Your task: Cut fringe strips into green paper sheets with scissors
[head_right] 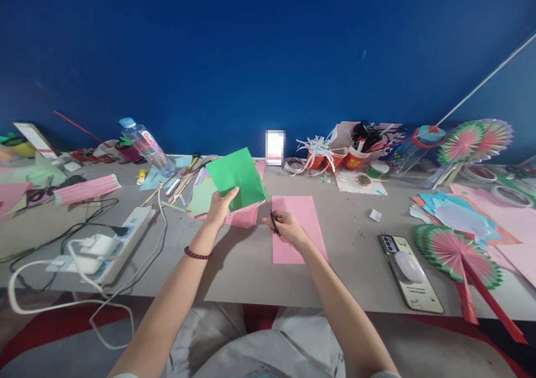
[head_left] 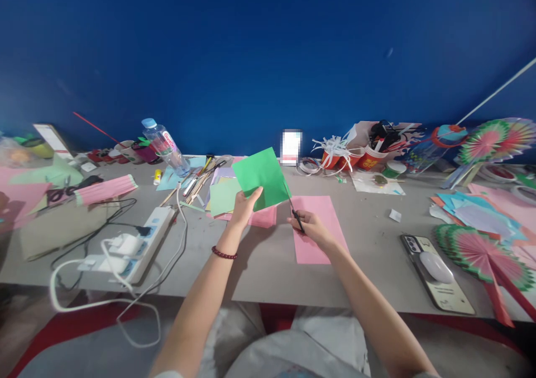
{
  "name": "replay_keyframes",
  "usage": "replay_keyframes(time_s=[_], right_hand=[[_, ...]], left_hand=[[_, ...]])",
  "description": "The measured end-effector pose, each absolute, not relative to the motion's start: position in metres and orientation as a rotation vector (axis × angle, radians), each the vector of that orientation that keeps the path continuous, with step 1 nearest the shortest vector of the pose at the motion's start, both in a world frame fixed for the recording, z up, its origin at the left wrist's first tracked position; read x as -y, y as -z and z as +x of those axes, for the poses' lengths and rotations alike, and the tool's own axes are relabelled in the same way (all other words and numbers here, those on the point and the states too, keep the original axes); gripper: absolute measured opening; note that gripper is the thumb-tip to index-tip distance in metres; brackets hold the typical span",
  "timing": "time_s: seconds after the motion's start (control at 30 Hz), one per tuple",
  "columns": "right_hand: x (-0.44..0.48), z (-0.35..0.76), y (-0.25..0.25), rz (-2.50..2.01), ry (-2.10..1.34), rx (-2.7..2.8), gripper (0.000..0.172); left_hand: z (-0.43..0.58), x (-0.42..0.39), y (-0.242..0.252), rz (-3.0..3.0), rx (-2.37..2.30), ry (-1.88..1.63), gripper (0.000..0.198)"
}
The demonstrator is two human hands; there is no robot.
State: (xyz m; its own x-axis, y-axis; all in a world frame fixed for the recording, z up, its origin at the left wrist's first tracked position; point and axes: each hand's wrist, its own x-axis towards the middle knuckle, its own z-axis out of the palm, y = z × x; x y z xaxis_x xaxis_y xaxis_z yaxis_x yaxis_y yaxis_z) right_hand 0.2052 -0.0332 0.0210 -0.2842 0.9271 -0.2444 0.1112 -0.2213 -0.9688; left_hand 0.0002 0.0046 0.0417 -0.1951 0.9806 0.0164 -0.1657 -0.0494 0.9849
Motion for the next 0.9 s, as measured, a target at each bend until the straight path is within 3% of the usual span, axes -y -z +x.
replay_keyframes(time_s=[0.9], right_hand=[[0.0335, 0.2046, -0.0223, -1.323, -1.578, 1.369, 0.038]], left_hand=[[-0.0002, -0.0029, -0.0472, 1.021, -1.256, -1.433, 0.030]])
